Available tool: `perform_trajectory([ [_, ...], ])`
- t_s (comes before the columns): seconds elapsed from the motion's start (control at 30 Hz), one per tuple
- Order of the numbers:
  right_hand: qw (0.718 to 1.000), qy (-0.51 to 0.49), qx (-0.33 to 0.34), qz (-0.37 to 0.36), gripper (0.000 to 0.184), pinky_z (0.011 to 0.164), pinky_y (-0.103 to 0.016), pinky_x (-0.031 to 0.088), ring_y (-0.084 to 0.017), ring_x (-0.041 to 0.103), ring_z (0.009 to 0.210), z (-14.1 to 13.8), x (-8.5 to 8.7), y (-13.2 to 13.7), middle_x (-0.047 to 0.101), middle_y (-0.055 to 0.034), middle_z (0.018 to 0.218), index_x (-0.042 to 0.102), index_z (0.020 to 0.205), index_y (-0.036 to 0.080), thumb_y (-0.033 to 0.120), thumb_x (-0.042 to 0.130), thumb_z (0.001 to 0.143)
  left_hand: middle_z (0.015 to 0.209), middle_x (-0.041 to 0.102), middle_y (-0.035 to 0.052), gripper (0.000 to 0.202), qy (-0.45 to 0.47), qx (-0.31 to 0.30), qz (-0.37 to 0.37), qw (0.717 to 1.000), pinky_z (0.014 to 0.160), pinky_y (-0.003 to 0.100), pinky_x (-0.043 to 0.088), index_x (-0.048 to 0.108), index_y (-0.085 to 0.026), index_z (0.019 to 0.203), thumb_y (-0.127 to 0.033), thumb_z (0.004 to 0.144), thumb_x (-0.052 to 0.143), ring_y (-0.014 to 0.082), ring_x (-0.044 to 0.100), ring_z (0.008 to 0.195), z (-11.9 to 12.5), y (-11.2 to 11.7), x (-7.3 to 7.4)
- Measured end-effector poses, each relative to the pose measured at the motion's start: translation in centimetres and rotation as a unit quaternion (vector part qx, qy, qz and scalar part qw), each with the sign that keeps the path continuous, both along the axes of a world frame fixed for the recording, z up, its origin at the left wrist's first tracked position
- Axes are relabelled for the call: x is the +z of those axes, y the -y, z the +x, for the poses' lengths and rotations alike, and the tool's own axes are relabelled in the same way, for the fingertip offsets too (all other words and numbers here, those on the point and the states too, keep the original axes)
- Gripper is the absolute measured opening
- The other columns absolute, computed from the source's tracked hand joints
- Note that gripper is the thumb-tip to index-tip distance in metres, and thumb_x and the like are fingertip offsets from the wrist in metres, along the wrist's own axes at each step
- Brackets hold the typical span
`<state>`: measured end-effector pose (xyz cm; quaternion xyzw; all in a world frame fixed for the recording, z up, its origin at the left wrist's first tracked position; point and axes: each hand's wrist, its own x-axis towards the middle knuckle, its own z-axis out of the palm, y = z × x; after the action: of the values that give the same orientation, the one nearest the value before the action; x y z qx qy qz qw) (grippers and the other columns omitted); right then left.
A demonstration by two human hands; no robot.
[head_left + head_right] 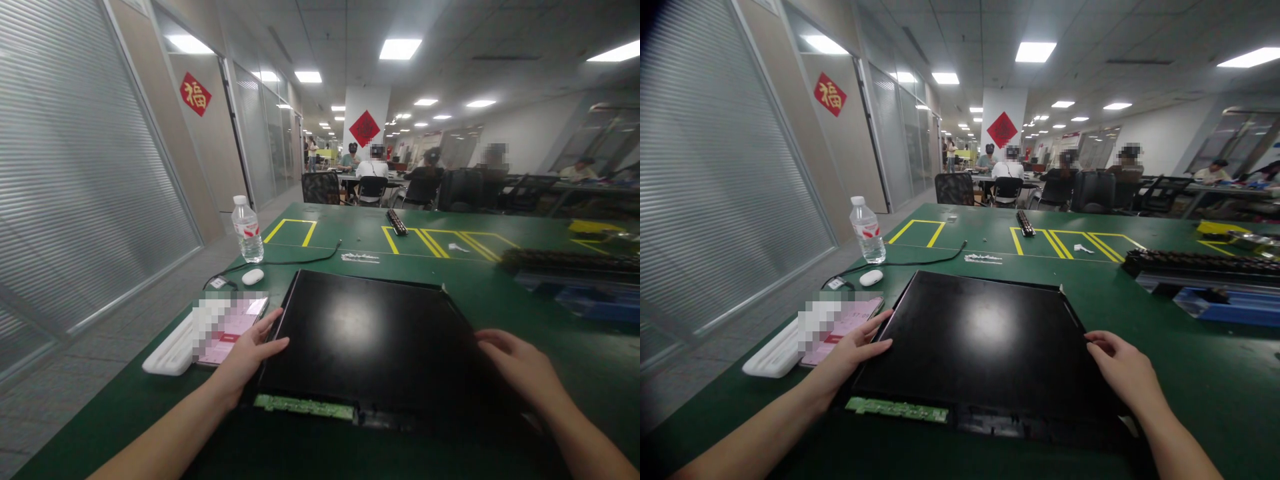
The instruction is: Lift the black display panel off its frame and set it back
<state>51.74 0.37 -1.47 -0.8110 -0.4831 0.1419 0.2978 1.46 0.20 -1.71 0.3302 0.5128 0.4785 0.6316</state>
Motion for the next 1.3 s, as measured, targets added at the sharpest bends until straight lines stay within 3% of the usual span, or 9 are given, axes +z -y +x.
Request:
perform_trajectory([
  [0.17, 1.000, -0.004, 0.012, 0.005, 0.037, 0.082, -0.046, 0.054, -0.034, 0.075, 0.091, -0.2, 0.0, 0.1, 0.082, -0.0079, 0.092, 0.078, 0.083, 0.029, 0.052, 0.055, 0.066, 0.122, 0.084, 0.0123, 0.093, -0.001, -0.037, 0.006, 0.999, 0.099, 0.049, 0.063, 0.065, -0.021, 0.147, -0.032, 0.062, 0.101, 0.0375, 0.080, 0.109, 0.4, 0.5, 0.7],
  [0.3, 1.000, -0.007, 0.012, 0.005, 0.037, 0.084, -0.047, 0.055, -0.034, 0.074, 0.092, -0.2, -0.2, 0.1, 0.082, -0.0077, 0.092, 0.077, 0.085, 0.030, 0.052, 0.056, 0.065, 0.127, 0.082, 0.0106, 0.088, -0.025, -0.010, 0.030, 0.999, 0.106, 0.049, 0.059, 0.071, -0.022, 0.139, -0.036, 0.059, 0.103, 0.0386, 0.076, 0.118, 0.8, 0.8, 1.4],
  [0.47, 1.000, -0.003, 0.018, 0.012, 0.040, 0.085, -0.048, 0.055, -0.034, 0.074, 0.093, 0.2, -0.8, -0.1, 0.082, -0.0075, 0.094, 0.077, 0.089, 0.030, 0.055, 0.056, 0.066, 0.134, 0.079, 0.0115, 0.085, -0.011, -0.023, 0.042, 0.999, 0.112, 0.047, 0.055, 0.069, -0.022, 0.143, -0.036, 0.065, 0.101, 0.0378, 0.071, 0.129, 1.1, 1.1, 2.4],
  [0.63, 1.000, -0.002, 0.017, 0.016, 0.041, 0.084, -0.047, 0.055, -0.035, 0.075, 0.093, 0.5, -1.1, -0.2, 0.082, -0.0082, 0.095, 0.079, 0.090, 0.029, 0.055, 0.057, 0.066, 0.141, 0.075, 0.0109, 0.078, 0.007, -0.038, 0.066, 0.997, 0.114, 0.044, 0.053, 0.070, -0.024, 0.142, -0.035, 0.070, 0.098, 0.0373, 0.065, 0.136, 1.0, 1.2, 2.5],
  [0.87, 0.999, 0.008, 0.030, 0.012, 0.045, 0.079, -0.045, 0.054, -0.033, 0.074, 0.087, 0.9, -1.3, -0.4, 0.081, -0.0092, 0.097, 0.080, 0.095, 0.028, 0.054, 0.057, 0.066, 0.149, 0.069, 0.0120, 0.080, -0.004, -0.029, 0.074, 0.997, 0.121, 0.047, 0.046, 0.072, -0.022, 0.140, -0.036, 0.066, 0.100, 0.0391, 0.056, 0.145, 1.1, 1.3, 2.8],
  [1.3, 0.999, -0.020, 0.031, 0.011, 0.059, 0.074, -0.042, 0.051, -0.031, 0.072, 0.081, 0.7, -1.6, -0.3, 0.078, -0.0073, 0.092, 0.078, 0.111, 0.027, 0.060, 0.056, 0.068, 0.145, 0.072, 0.0128, 0.080, 0.032, -0.033, 0.092, 0.995, 0.122, 0.046, 0.044, 0.070, -0.023, 0.144, -0.035, 0.070, 0.099, 0.0393, 0.057, 0.144, 1.4, 1.8, 3.3],
])
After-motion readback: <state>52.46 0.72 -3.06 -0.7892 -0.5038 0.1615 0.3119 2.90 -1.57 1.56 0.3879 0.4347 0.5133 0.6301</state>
